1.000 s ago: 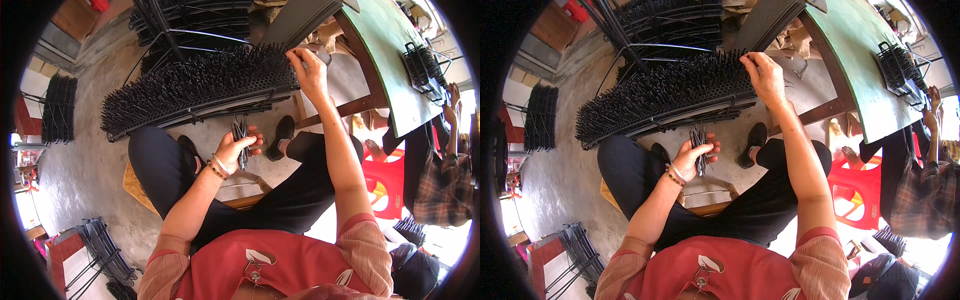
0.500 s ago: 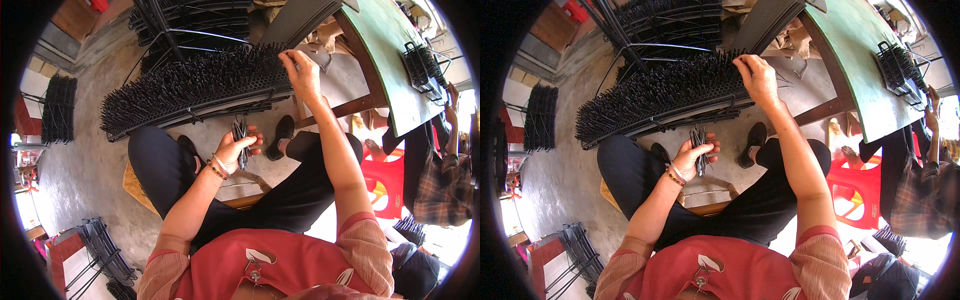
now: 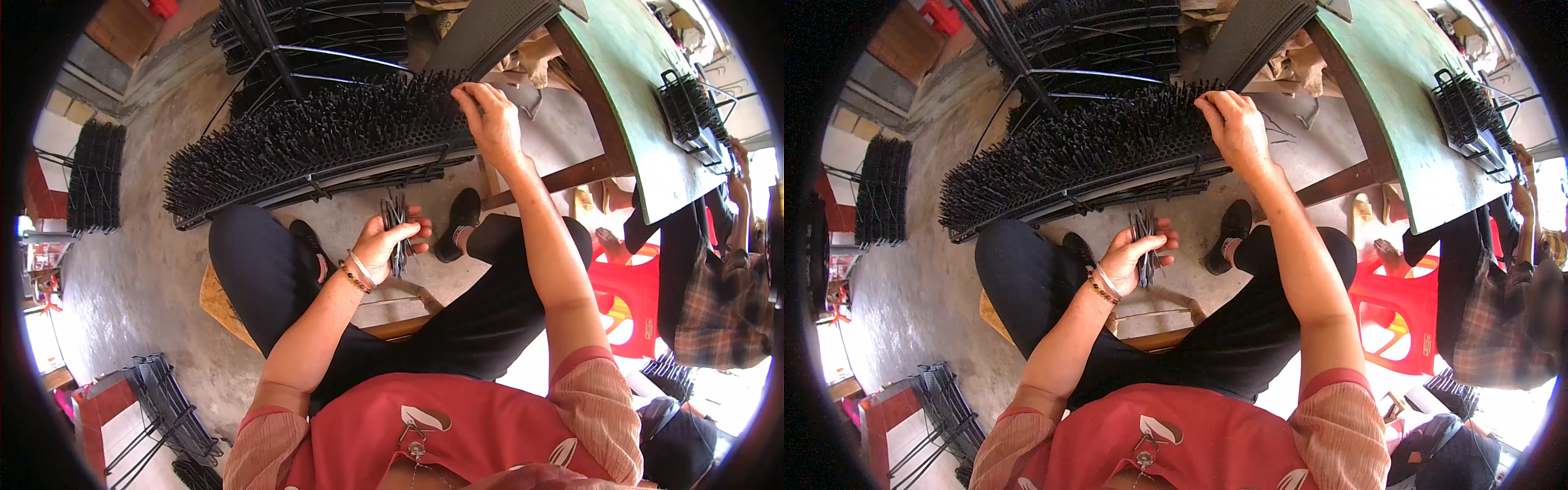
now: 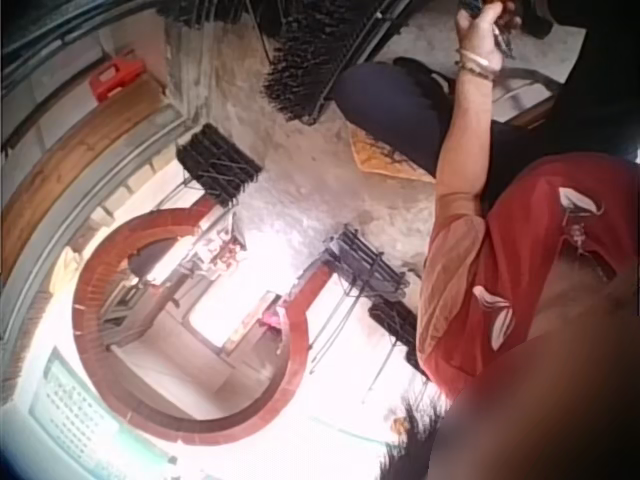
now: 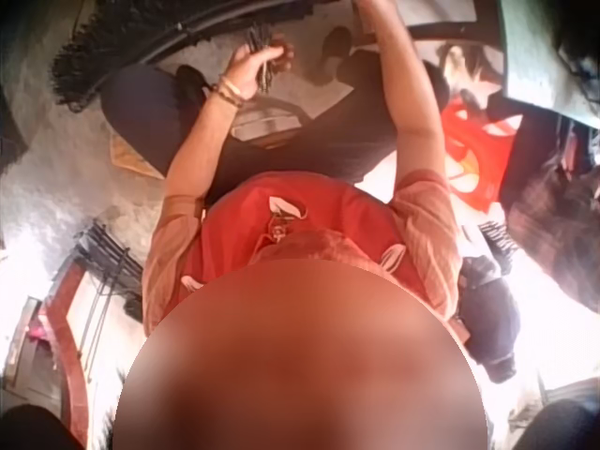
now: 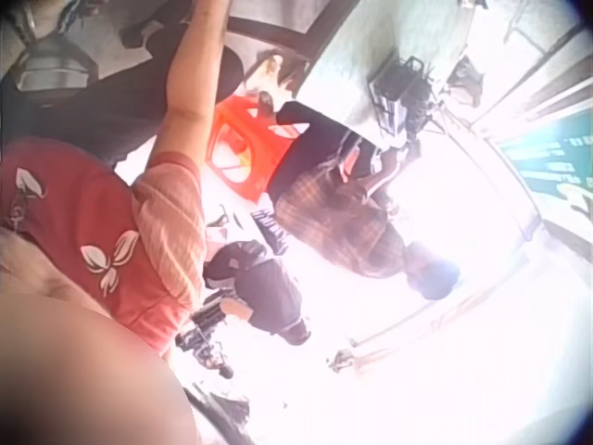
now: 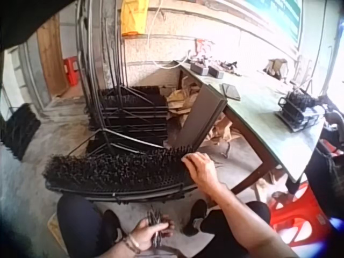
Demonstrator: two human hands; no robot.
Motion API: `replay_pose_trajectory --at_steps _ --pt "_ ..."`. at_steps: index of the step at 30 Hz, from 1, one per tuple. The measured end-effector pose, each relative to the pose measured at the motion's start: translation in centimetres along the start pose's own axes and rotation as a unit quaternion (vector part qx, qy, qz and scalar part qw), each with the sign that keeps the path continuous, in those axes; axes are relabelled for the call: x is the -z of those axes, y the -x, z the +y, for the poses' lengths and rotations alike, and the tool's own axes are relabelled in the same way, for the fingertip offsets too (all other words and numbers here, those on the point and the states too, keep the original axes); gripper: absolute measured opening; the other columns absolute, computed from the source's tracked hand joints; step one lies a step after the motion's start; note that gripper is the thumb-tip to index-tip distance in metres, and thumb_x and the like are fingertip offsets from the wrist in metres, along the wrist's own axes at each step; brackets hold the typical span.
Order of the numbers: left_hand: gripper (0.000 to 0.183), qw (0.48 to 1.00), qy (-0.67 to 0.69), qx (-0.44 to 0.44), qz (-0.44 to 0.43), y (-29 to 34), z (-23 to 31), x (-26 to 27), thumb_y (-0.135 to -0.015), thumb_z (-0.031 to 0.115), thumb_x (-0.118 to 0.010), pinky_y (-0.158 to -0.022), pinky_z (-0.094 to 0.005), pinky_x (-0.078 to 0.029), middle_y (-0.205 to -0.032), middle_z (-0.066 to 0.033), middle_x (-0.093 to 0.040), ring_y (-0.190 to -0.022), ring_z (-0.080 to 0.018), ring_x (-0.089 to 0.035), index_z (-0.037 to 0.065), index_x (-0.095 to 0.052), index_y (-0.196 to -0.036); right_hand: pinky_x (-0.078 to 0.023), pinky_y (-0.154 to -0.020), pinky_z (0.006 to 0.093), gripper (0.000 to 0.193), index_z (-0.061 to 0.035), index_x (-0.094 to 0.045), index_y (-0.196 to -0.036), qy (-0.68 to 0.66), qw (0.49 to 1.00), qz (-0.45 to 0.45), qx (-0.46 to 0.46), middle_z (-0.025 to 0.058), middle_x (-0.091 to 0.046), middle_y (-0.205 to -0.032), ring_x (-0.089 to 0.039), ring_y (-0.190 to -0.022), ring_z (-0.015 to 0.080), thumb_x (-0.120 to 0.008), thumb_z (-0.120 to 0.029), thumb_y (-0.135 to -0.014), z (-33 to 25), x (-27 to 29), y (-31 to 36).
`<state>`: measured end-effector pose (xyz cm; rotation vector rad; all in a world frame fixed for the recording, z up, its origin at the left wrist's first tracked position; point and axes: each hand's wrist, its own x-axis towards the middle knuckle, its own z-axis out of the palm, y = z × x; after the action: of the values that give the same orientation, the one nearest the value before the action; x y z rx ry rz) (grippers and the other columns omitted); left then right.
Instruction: Manually inserting bundles of black plastic bristles into holes on a rectangular brush head.
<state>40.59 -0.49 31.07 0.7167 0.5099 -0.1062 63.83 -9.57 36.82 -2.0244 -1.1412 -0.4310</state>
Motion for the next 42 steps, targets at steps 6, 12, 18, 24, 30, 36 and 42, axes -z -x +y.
replay_pose_trajectory --at_steps 6,12,18,24,30,36,42 --pt "0.032 0.998 0.029 0.024 -0.049 0.1 0.2 -0.2 -0.088 0.004 -0.045 -0.078 -0.0357 -0.055 -0.106 -0.0187 -0.062 -0.094 -0.0242 -0.063 -0.003 -0.048 -0.119 -0.048 -0.073 0.0333 0.02 -0.0031 -0.066 -0.1 -0.034 0.998 0.008 -0.053 0.0124 -0.066 -0.085 -0.063 -0.073 0.0272 -0.065 -0.012 -0.083 0.8 -0.9 0.4" --pt "0.027 0.997 0.048 0.035 -0.049 0.2 0.2 -0.4 -0.088 0.003 -0.044 -0.08 -0.0383 -0.055 -0.104 -0.0163 -0.06 -0.095 -0.0233 -0.062 -0.002 -0.05 -0.114 -0.046 -0.076 0.0348 0.02 -0.0043 -0.067 -0.101 0.046 0.998 0.007 0.052 0.0109 -0.065 -0.088 -0.062 -0.079 0.0268 -0.065 -0.011 -0.082 1.2 -1.4 1.0" --pt "0.021 0.999 0.042 0.022 -0.018 0.3 0.0 -0.2 -0.089 0.005 -0.05 -0.076 -0.0367 -0.057 -0.09 -0.0051 -0.055 -0.084 -0.0147 -0.056 0.001 -0.056 -0.109 -0.045 -0.073 0.0367 0.021 -0.0041 -0.066 -0.102 0.059 0.995 0.021 0.075 0.0112 -0.059 -0.09 -0.057 -0.079 0.0298 -0.064 -0.008 -0.081 0.9 -1.3 1.3" --pt "0.025 0.999 0.038 0.029 -0.025 0.1 -0.2 0.2 -0.088 0.004 -0.053 -0.073 -0.0348 -0.057 -0.092 -0.0058 -0.056 -0.081 -0.0139 -0.057 0.0 -0.055 -0.112 -0.045 -0.073 0.0362 0.023 -0.0018 -0.065 -0.104 0.057 0.994 -0.003 0.088 0.012 -0.058 -0.089 -0.056 -0.079 0.0303 -0.063 -0.008 -0.082 0.2 -1.5 1.1" --pt "0.028 0.999 0.029 0.013 -0.013 0.0 -0.2 0.2 -0.085 0.005 -0.059 -0.074 -0.0341 -0.057 -0.092 -0.0067 -0.058 -0.084 -0.0159 -0.06 0.0 -0.054 -0.113 -0.046 -0.072 0.0373 0.02 0.0 -0.065 -0.104 0.051 0.998 -0.01 0.02 0.0144 -0.057 -0.087 -0.057 -0.079 0.0319 -0.06 -0.007 -0.085 -0.6 -1.2 1.2" --pt "0.027 1.0 0.006 0.0 -0.024 0.1 -0.1 0.1 -0.084 0.005 -0.061 -0.076 -0.0326 -0.056 -0.092 -0.0068 -0.058 -0.083 -0.0164 -0.061 -0.001 -0.054 -0.11 -0.047 -0.069 0.037 0.02 -0.0012 -0.065 -0.104 0.033 0.999 -0.002 0.011 0.015 -0.056 -0.086 -0.057 -0.077 0.0317 -0.06 -0.007 -0.085 -0.9 -1.1 0.9" --pt "0.025 0.999 0.032 0.0 -0.009 0.1 -0.3 0.0 -0.085 0.003 -0.06 -0.077 -0.0338 -0.056 -0.091 -0.0087 -0.059 -0.084 -0.0177 -0.062 -0.001 -0.055 -0.109 -0.047 -0.069 0.0375 0.02 -0.0014 -0.065 -0.103 0.049 0.998 -0.018 0.022 0.0152 -0.056 -0.086 -0.057 -0.077 0.0325 -0.06 -0.008 -0.086 -0.3 -1.1 1.0"
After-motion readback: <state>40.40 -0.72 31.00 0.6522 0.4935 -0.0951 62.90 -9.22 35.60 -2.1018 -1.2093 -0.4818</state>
